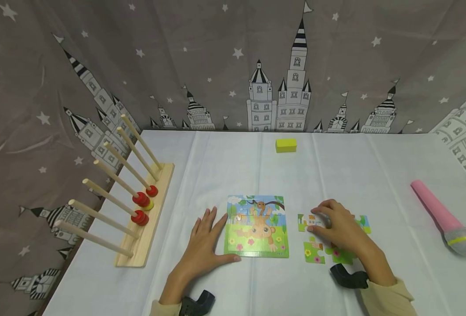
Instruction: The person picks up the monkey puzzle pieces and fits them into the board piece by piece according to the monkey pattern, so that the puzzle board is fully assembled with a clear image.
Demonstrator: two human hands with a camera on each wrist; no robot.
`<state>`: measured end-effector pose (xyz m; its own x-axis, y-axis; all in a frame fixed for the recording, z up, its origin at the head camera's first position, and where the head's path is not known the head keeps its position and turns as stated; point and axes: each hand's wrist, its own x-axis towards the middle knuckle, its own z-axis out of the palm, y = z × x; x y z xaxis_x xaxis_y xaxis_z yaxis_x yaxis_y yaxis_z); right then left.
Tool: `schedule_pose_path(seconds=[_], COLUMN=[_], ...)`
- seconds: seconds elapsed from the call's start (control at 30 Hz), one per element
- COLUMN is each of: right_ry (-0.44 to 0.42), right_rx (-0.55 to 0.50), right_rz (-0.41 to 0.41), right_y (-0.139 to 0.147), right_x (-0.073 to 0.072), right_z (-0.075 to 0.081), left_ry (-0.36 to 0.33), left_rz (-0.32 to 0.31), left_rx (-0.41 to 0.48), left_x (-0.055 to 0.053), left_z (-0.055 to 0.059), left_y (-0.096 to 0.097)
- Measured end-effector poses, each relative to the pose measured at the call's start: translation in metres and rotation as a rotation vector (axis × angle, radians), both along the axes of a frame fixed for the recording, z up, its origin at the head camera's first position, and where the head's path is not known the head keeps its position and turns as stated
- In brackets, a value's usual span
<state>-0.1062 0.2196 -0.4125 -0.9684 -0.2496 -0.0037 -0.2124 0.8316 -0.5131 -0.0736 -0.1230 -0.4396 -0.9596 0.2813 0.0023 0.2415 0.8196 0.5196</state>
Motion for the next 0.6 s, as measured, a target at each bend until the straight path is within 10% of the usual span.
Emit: schedule_pose_path(seconds=[0.6], right_ry=[0.115], right_rx=[-0.011], right_rz=[0.01], right_y=[-0.0025], right_x=[0.0091], right_z=[-0.0034], left_ry=[0.005], left_rz=[-0.001], left_rx=[0.002], left_x=[0.0008], left_z=[-0.0005], left_y=[0.0008])
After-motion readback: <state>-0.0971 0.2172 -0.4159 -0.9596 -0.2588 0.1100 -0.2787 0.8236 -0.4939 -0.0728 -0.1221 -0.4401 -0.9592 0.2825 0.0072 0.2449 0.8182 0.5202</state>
